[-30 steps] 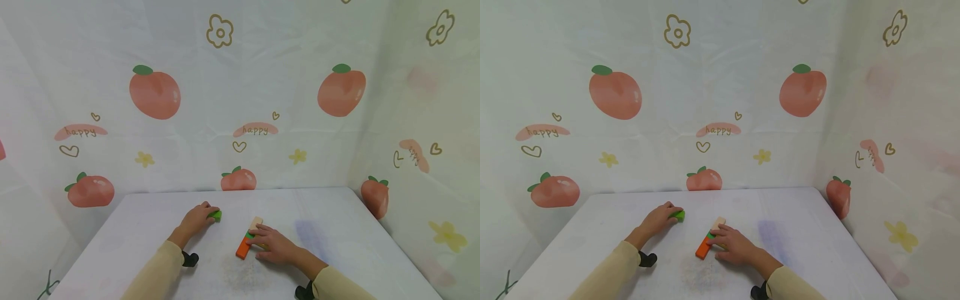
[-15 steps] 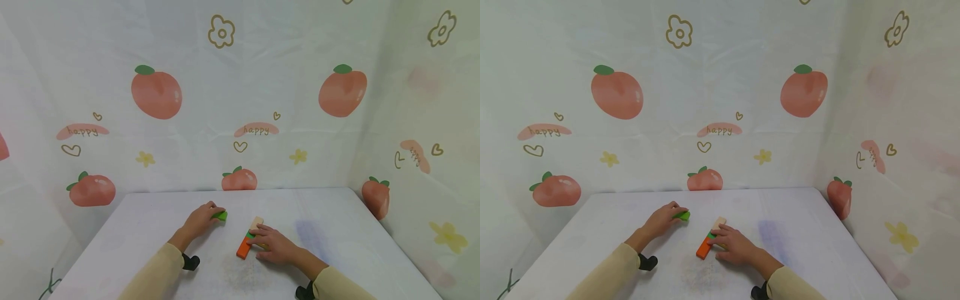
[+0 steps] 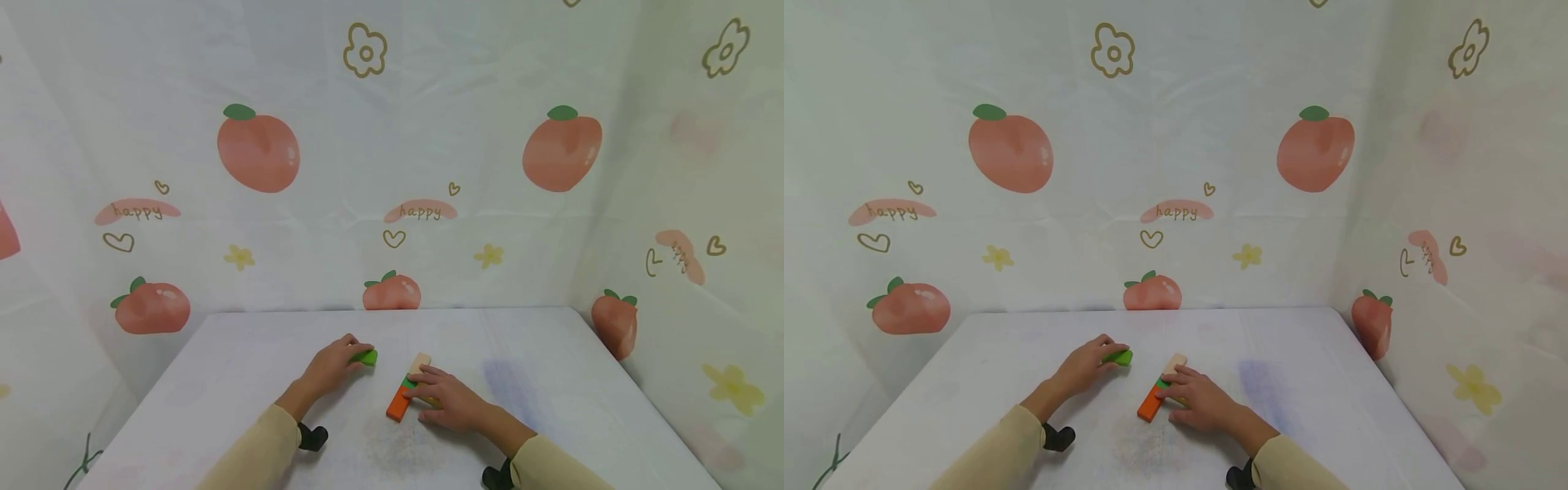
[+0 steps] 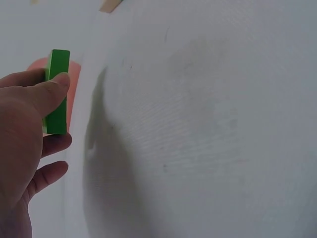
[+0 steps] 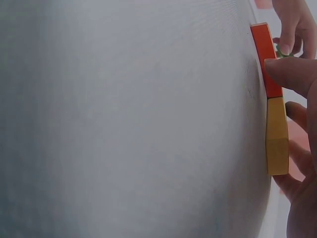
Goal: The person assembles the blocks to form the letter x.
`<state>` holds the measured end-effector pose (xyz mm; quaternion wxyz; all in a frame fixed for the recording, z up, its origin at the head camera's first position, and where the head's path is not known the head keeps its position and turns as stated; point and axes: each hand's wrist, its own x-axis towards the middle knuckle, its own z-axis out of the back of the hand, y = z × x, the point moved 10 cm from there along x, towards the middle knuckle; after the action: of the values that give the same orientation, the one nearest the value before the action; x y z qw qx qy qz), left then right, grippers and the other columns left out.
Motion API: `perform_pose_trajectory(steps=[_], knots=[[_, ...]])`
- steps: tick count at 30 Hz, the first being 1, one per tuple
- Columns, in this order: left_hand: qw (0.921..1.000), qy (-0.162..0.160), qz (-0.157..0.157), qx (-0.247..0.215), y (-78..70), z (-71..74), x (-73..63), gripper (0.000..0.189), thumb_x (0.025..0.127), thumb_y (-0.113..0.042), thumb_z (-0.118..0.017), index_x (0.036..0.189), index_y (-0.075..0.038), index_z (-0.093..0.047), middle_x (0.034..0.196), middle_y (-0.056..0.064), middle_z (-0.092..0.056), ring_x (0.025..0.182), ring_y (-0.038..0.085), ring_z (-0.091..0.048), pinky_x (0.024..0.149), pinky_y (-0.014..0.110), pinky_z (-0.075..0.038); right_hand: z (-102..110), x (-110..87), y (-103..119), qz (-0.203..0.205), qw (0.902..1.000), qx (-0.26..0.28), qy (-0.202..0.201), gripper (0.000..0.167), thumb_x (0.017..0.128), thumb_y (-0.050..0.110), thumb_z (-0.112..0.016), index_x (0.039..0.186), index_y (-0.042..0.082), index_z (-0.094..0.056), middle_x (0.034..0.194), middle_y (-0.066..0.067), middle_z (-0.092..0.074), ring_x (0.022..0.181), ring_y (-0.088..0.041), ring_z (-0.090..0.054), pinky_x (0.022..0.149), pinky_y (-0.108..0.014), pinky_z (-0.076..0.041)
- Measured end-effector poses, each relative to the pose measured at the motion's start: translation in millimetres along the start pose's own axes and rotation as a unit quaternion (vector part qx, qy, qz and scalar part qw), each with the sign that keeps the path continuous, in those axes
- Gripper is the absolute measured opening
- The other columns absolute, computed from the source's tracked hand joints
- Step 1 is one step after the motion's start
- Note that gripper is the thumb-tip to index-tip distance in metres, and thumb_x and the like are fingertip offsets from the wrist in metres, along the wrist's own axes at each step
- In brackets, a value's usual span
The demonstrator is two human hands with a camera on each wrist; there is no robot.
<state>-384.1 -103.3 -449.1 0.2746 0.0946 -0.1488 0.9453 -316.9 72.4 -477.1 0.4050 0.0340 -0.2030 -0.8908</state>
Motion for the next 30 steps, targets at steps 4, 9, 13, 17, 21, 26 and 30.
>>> perform_pose_trajectory(steps=[4,9,13,17,21,26,30], knots=[[1.0000,-0.001,0.004,-0.003,-0.5,-2.9,-2.6,0.036,0.088,-0.026,-0.073,0.124,-0.025,-0.067,0.102,-0.006,-0.053,0.088,0.010,-0.053,0.078,0.031,-0.050,-0.3,0.2,0.0,0.001,1.0000,0.000,-0.001,0.041,0.092,0.033,-0.067,0.132,0.028,-0.061,0.146,0.002,-0.047,0.140,-0.033,-0.031,0.105,-0.057,-0.031],[0.9999,0.003,0.007,-0.013,-2.4,-6.7,-5.4,0.037,0.088,-0.027,-0.073,0.125,-0.024,-0.067,0.101,-0.006,-0.053,0.087,0.010,-0.052,0.077,0.031,-0.049,-0.1,0.9,-0.3,-0.004,1.0000,0.002,0.001,0.041,0.092,0.033,-0.067,0.132,0.028,-0.061,0.146,0.002,-0.047,0.140,-0.033,-0.031,0.105,-0.057,-0.031],[0.9999,0.007,0.003,-0.015,-5.1,-9.4,-6.9,0.037,0.088,-0.028,-0.072,0.125,-0.024,-0.067,0.101,-0.006,-0.053,0.087,0.010,-0.052,0.077,0.031,-0.049,0.6,0.7,0.2,-0.005,1.0000,0.004,0.002,0.041,0.092,0.033,-0.067,0.132,0.028,-0.061,0.146,0.002,-0.047,0.140,-0.033,-0.032,0.106,-0.056,-0.030],[0.9998,0.007,-0.003,-0.019,-8.0,-11.3,-7.7,0.037,0.089,-0.028,-0.072,0.125,-0.024,-0.067,0.100,-0.006,-0.053,0.087,0.010,-0.053,0.076,0.030,-0.049,0.6,0.9,-0.2,-0.004,1.0000,0.006,0.002,0.041,0.092,0.032,-0.067,0.133,0.028,-0.061,0.146,0.002,-0.047,0.139,-0.033,-0.032,0.105,-0.057,-0.031],[0.9997,0.016,-0.004,-0.018,-9.3,-16.0,-7.9,0.037,0.089,-0.031,-0.071,0.126,-0.024,-0.067,0.100,-0.007,-0.053,0.087,0.009,-0.052,0.076,0.029,-0.049,1.8,0.9,0.4,0.003,1.0000,0.007,-0.002,0.041,0.092,0.031,-0.067,0.132,0.026,-0.061,0.145,0.000,-0.048,0.139,-0.035,-0.033,0.104,-0.058,-0.031],[0.9993,0.024,-0.008,-0.026,-13.7,-18.4,-8.4,0.038,0.088,-0.032,-0.072,0.125,-0.023,-0.067,0.100,-0.007,-0.054,0.086,0.009,-0.052,0.076,0.029,-0.049,3.1,0.1,2.3,0.013,0.9999,0.007,-0.007,0.041,0.092,0.030,-0.067,0.132,0.025,-0.061,0.145,-0.001,-0.048,0.138,-0.036,-0.033,0.104,-0.058,-0.031],[0.9993,0.024,-0.014,-0.026,-17.8,-19.6,-7.9,0.038,0.089,-0.033,-0.071,0.126,-0.024,-0.067,0.101,-0.007,-0.054,0.086,0.009,-0.052,0.077,0.029,-0.049,3.8,-0.4,3.8,0.021,0.9997,0.005,-0.011,0.041,0.092,0.030,-0.067,0.133,0.024,-0.061,0.145,-0.003,-0.049,0.137,-0.037,-0.034,0.103,-0.060,-0.032]])
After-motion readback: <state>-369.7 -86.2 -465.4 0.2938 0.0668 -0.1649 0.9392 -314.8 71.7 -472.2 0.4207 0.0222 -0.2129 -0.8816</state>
